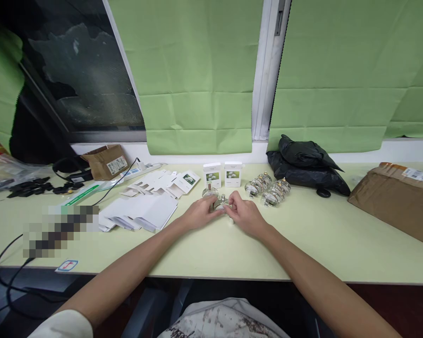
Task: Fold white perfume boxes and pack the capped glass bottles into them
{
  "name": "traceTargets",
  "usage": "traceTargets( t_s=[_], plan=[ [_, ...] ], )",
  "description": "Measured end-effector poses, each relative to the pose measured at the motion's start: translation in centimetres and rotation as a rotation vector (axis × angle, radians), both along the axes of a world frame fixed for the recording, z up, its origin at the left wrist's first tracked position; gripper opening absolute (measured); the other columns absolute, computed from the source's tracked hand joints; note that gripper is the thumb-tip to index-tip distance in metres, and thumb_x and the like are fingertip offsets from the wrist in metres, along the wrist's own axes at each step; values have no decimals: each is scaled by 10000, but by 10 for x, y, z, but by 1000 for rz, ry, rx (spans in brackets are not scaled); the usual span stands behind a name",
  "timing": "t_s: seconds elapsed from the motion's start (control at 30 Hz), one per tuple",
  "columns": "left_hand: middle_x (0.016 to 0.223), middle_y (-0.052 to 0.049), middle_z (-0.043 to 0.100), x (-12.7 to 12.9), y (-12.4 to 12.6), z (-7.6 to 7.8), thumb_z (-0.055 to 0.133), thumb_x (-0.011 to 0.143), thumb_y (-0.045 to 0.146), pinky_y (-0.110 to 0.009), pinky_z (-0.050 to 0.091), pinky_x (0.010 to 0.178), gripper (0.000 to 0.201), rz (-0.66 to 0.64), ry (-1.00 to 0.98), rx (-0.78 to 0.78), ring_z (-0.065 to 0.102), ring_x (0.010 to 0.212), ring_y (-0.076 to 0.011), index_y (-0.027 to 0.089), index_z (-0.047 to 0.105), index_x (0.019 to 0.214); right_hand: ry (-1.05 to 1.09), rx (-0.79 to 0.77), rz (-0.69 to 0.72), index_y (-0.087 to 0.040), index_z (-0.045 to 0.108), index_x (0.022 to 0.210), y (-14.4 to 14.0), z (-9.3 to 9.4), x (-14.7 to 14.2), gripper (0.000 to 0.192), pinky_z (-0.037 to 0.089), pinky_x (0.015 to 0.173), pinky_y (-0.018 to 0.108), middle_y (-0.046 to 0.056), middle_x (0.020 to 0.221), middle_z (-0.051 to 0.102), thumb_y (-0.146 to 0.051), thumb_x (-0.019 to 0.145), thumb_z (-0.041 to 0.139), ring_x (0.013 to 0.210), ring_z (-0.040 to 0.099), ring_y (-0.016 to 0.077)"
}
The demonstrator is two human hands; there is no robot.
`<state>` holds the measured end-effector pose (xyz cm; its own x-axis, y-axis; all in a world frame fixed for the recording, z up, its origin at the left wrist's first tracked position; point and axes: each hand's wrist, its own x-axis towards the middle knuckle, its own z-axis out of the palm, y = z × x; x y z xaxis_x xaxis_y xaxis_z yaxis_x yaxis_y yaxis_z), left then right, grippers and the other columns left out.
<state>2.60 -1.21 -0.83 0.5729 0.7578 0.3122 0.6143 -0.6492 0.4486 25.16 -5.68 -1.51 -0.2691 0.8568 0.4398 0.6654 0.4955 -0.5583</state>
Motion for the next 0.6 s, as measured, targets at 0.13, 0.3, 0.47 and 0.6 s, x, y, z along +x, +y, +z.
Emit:
traceTargets(
  t_s=[0.13,0.3,0.47,0.6],
  plan=[
    [842,-14,635,-1,5,-3,596,973,582,-319,338,629,368,86,10,1,565,708,-193,226,545,892,-200,48,61,-259,533,948,1,0,1,173,323,628,286,-25,715,639,-393,1053,499,605,536,171],
    [879,-17,665,-2,5,-3,588,968,617,-314,347,627,384,119,21,10,603,746,-208,238,558,915,-296,63,53,-248,578,893,1,-1,2,229,316,623,289,13,759,697,-415,1045,535,636,583,180],
    [891,-19,662,-3,4,-2,594,964,614,-313,337,627,381,112,25,11,600,760,-210,237,555,924,-352,30,78,-251,609,911,1,-6,1,220,297,616,290,8,762,695,-453,997,613,648,597,189],
    [875,-13,637,-4,3,-1,590,970,593,-306,334,623,368,73,16,-24,569,737,-193,231,543,920,-216,35,72,-259,582,989,0,-3,-2,179,345,635,295,-8,785,678,-434,1024,562,656,579,181]
  ],
)
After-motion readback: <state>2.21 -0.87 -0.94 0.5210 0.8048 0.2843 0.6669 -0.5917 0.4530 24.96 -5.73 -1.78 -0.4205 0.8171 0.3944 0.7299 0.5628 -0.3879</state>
